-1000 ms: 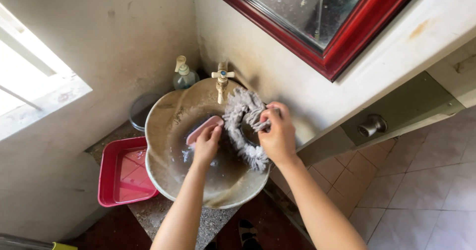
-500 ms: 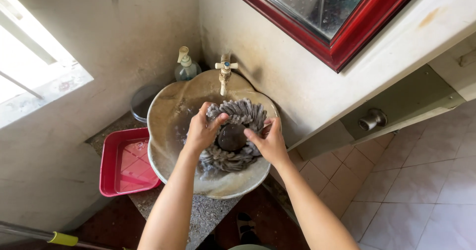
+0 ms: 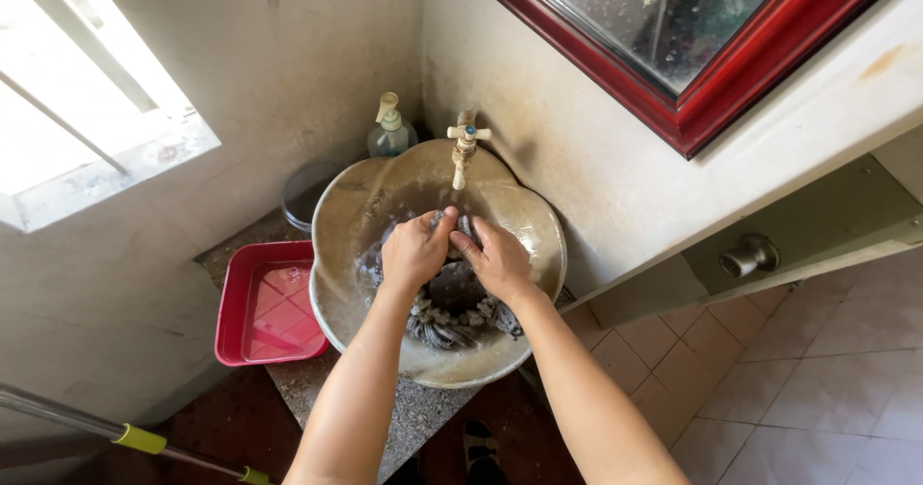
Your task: Cleaning a mop head in a sink and then mopping the floor of a gym area.
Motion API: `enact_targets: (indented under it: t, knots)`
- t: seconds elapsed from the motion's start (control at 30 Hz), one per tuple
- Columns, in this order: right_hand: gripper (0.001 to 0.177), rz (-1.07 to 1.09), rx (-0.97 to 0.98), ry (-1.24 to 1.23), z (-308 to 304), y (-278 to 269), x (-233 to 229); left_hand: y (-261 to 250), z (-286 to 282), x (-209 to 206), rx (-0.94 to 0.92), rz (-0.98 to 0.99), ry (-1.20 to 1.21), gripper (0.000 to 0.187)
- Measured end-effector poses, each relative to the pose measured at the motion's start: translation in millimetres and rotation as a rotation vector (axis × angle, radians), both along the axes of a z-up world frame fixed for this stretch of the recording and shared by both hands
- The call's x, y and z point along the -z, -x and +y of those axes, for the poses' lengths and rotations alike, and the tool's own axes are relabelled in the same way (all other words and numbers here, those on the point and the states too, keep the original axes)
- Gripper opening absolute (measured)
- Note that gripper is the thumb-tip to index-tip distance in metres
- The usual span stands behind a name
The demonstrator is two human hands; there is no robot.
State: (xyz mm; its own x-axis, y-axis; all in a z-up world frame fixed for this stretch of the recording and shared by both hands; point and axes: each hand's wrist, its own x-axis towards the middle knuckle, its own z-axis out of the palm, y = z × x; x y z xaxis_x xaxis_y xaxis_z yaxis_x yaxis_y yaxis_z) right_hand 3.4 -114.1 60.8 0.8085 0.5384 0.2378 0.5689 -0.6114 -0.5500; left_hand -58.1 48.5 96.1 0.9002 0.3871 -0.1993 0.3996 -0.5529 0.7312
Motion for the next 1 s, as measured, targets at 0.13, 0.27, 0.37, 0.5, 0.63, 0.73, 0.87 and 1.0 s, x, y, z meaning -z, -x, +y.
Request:
enact_targets:
  t: [0.13,0.27,0.37,0.5,0.63,0.73,0.87,1.0]
  knots:
    - [0.06,0.208,0.152,0.141,10,-18,27,-12,-2,6,-0.125,0.073,0.135,0.059]
    - [0.065,0.259,0.191,0.28,25,-25,10,-51,26,84,-0.218,0.151,0.324,0.084]
    - [0.061,0.28,0.184,0.274,21,-39,26,-76,61,184,-0.136,-0.098,0.319,0.051]
    - [0.042,0.281,0.071,0.067,-5,-35,13,-47,53,109,0.033,0.031,0.04,0.049]
    - [0.061,-0.073,0.04,0.27,2,-31,23,-51,62,84,0.285,0.376,-0.476,0.046]
    - [0.063,0.088,-0.055,0.326,18,-27,16,-40,70,69,0.327,0.513,-0.447,0.051]
    - [0.063,0.285,-0.073,0.548,39,-17,12,-42,90,149,0.25,0.458,-0.506,0.039]
    - [0.065,0.187,-0.025,0.604,48,-30,56,-27,41,116,0.026,0.166,-0.972,0.027]
